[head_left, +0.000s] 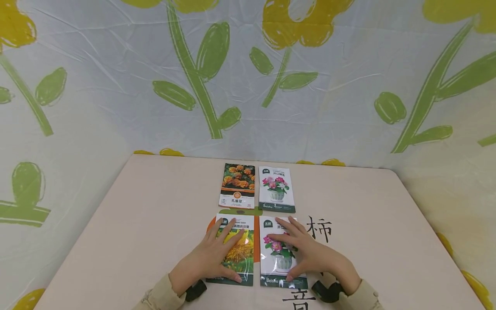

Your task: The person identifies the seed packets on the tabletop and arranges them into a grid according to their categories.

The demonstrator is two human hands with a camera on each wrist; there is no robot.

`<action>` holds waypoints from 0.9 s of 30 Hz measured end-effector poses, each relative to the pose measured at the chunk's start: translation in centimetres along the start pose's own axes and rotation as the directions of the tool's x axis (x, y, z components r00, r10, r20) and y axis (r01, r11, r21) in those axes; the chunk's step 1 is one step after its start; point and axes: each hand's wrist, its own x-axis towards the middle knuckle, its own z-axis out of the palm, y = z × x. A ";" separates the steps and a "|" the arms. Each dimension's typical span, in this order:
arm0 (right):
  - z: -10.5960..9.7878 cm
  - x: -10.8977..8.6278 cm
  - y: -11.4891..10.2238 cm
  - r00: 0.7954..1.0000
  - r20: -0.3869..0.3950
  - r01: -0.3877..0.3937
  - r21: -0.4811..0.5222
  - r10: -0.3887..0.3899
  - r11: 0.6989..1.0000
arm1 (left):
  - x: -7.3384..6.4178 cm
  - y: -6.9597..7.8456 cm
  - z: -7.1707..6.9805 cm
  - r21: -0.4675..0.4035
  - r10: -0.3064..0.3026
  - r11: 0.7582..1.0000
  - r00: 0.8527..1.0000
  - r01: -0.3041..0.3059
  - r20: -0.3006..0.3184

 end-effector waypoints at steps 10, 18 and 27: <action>0.0 0.1 -0.4 1.000 -0.016 -0.012 -0.025 0.012 1.000 | -0.1 0.0 0.0 -0.010 -0.005 1.000 1.000 0.005 0.002; 0.0 0.1 -0.2 1.000 -0.013 -0.014 -0.031 0.014 0.999 | 0.0 -0.1 0.0 -0.009 -0.006 1.000 1.000 0.006 -0.001; 0.0 0.0 -0.1 1.000 -0.009 -0.007 -0.025 0.007 1.000 | -0.1 0.2 -0.4 -0.014 -0.014 1.000 1.000 0.014 0.009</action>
